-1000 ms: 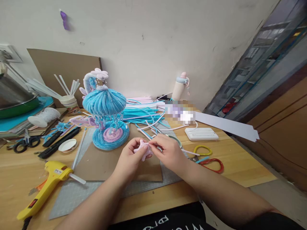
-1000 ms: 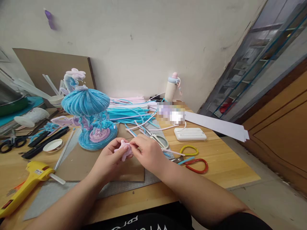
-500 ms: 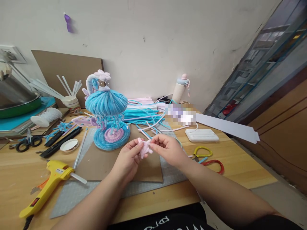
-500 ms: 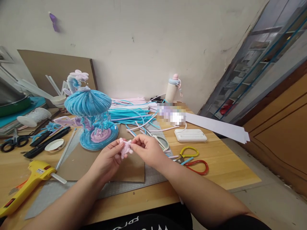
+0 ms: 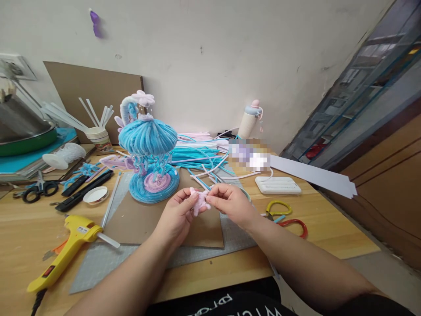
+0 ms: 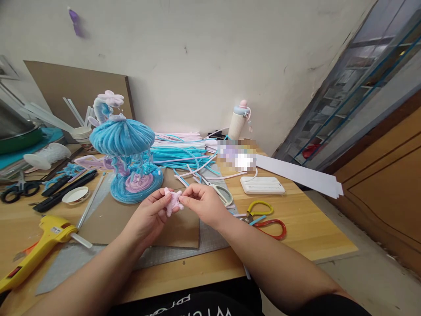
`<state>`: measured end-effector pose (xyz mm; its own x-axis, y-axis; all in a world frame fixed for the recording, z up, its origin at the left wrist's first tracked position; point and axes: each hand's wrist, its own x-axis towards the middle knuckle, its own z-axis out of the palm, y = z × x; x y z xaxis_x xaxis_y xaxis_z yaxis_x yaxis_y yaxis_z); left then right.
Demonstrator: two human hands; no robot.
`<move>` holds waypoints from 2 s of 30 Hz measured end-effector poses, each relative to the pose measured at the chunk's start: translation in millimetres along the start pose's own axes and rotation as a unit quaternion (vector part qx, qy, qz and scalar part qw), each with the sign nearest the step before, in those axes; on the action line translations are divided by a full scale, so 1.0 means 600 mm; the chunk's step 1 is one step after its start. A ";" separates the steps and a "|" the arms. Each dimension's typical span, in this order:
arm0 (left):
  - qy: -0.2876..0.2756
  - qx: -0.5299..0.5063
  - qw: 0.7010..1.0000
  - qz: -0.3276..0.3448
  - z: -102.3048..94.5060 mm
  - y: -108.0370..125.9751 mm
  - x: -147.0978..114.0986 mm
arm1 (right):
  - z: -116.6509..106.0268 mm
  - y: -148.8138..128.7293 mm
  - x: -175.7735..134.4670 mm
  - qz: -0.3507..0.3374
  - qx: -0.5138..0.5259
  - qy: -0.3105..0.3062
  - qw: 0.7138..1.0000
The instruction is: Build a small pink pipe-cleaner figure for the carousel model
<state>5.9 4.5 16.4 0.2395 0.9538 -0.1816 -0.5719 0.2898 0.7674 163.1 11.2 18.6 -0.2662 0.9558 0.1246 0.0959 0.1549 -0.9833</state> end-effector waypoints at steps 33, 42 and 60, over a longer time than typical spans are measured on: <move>-0.106 0.404 0.908 0.014 -0.022 0.019 0.007 | -0.016 0.000 -0.002 0.131 -0.071 -0.174 0.973; -0.005 0.176 0.977 -0.121 -0.023 0.008 0.013 | -0.012 -0.003 -0.013 -0.184 -0.426 -0.059 0.884; -0.073 0.287 0.955 -0.002 -0.025 0.004 0.012 | -0.016 0.013 -0.010 -0.276 -0.497 0.014 0.823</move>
<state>-5.5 13.0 7.7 0.3709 0.9195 -0.1299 -0.0573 0.1623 0.9851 174.3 9.3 11.3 -0.5111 0.6752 0.5318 0.7087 0.6812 -0.1838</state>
